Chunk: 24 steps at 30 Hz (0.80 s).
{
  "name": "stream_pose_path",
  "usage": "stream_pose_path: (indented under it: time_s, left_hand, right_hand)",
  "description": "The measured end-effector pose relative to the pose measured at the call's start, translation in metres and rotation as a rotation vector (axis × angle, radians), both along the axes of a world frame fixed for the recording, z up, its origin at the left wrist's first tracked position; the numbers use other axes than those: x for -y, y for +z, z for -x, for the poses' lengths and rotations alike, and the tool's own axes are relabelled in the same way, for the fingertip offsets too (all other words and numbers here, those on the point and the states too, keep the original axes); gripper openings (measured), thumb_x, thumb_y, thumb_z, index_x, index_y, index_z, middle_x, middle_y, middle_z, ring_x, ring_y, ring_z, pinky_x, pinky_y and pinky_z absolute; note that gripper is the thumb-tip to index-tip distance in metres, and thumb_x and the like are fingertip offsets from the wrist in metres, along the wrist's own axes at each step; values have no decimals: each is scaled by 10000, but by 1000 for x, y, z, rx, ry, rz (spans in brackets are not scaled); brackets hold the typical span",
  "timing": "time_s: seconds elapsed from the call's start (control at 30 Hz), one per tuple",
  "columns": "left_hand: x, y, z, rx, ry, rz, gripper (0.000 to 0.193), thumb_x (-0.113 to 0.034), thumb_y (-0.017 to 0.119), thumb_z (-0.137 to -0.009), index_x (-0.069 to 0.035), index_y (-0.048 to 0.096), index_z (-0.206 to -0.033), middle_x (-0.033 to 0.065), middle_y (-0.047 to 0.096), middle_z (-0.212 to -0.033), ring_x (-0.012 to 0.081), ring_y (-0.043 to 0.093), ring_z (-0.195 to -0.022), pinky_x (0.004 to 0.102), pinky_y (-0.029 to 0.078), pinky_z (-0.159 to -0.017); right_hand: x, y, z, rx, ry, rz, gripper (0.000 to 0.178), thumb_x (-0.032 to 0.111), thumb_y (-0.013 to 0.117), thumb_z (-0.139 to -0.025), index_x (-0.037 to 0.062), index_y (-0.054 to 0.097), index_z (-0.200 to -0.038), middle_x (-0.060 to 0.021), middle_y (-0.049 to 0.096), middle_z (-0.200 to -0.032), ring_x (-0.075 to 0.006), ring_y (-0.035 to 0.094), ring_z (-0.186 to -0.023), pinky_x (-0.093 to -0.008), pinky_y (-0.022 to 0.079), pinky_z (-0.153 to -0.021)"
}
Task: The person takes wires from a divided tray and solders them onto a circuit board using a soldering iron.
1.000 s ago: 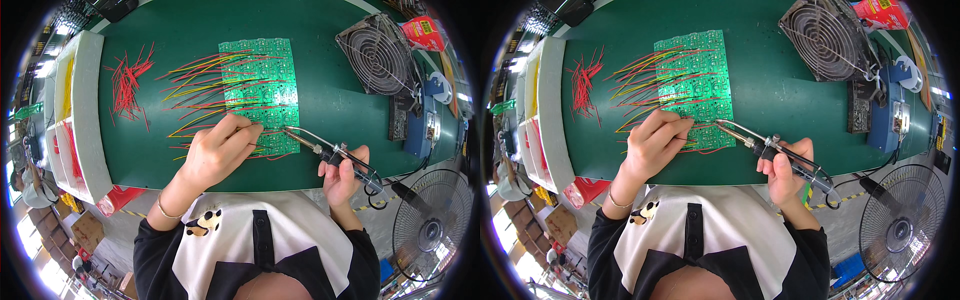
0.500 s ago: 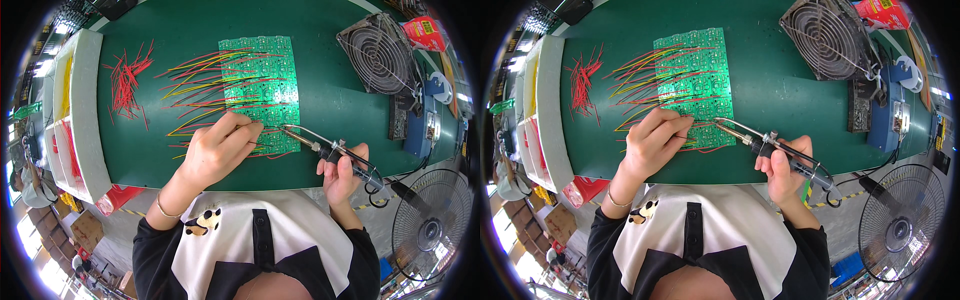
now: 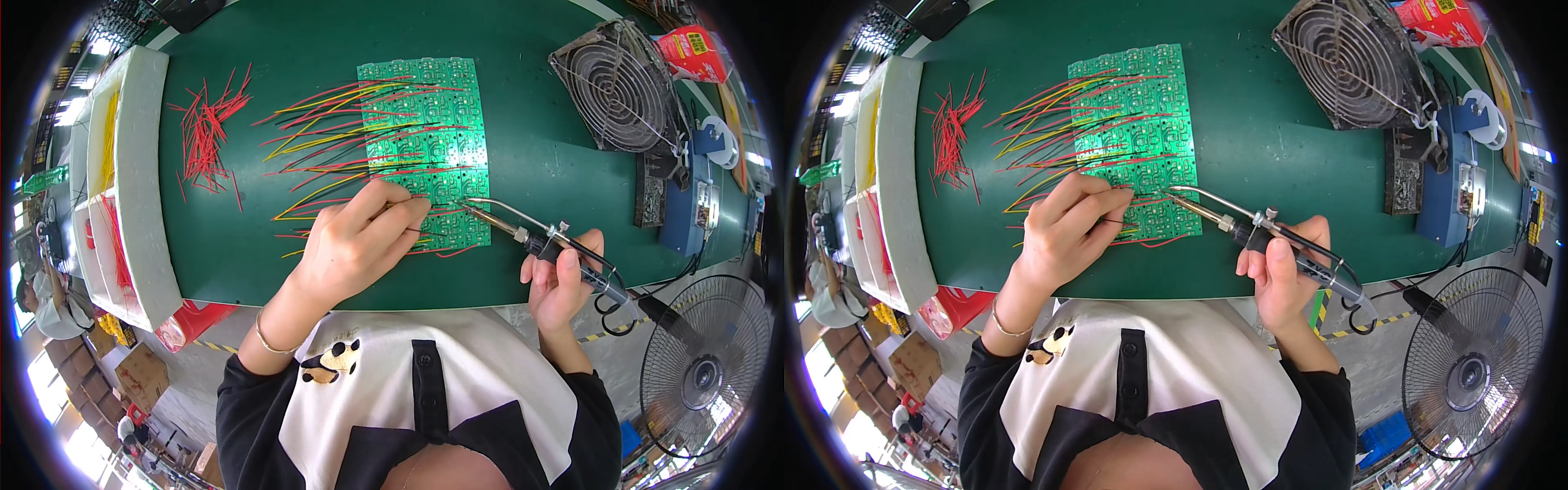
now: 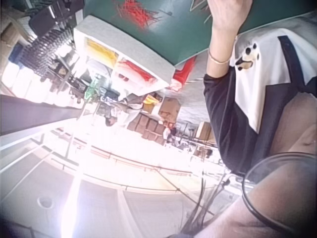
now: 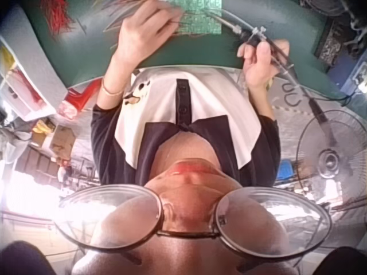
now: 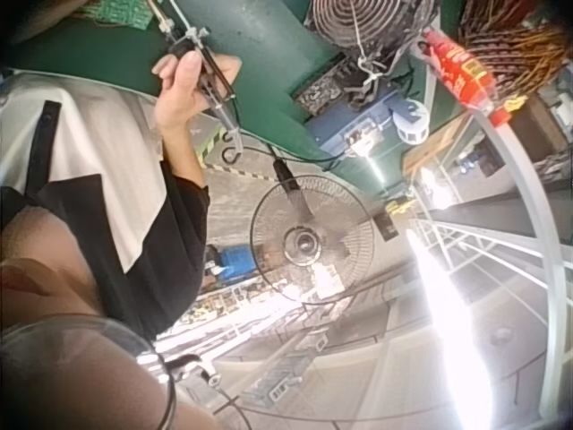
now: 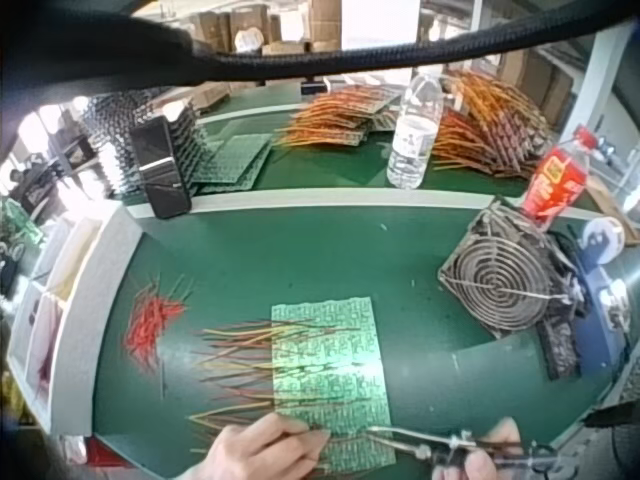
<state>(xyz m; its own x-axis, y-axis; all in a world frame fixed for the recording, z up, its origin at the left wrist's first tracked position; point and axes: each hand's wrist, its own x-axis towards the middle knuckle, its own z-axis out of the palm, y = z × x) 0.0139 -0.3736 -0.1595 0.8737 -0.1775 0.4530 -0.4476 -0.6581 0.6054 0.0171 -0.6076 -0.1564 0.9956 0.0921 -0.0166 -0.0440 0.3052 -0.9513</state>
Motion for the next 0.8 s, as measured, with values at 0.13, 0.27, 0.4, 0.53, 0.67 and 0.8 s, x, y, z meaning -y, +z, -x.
stream_pose_path:
  time_s: [0.13,0.27,0.4,0.53,0.67,0.8]
  left_hand:
    - [-1,-1,-2,26,-16,-24,178,26,653,-640,-22,607,-805,36,510,-759,130,514,-490,259,432,-397]
    - [0,1,-1,8,2,-26,191,47,657,-640,-25,618,-813,45,533,-748,140,518,-503,262,429,-411]
    - [0,0,0,-8,15,-9,195,65,658,-642,-28,628,-811,57,550,-742,152,525,-518,265,433,-431]
    - [1,0,1,6,23,-14,192,64,657,-642,-28,625,-808,59,551,-743,158,527,-520,268,440,-439]
    - [1,-1,1,9,30,0,190,63,654,-641,-28,623,-805,60,553,-740,162,533,-535,269,443,-449]
    - [2,-1,2,-7,39,30,187,62,651,-645,-26,623,-806,61,552,-731,166,539,-549,267,450,-464]
  right_hand:
    - [0,-1,-1,9,8,22,252,169,526,-871,64,303,-821,-48,432,-579,-79,427,-464,-264,440,-432]
    - [0,-2,0,8,10,15,249,160,527,-870,64,302,-821,-47,434,-585,-77,428,-461,-260,441,-429]
    - [0,-2,1,1,-6,20,255,164,535,-864,64,305,-814,-46,437,-596,-76,431,-458,-258,443,-430]
    - [1,-2,2,-18,-10,1,256,164,544,-858,65,314,-808,-41,436,-619,-73,437,-460,-260,448,-432]
    - [1,-1,3,-31,-36,-7,248,161,546,-856,65,323,-807,-36,433,-637,-72,444,-463,-261,450,-430]
    - [1,-3,3,-30,-36,-9,239,154,549,-854,63,333,-805,-33,431,-646,-72,434,-439,-264,450,-419]
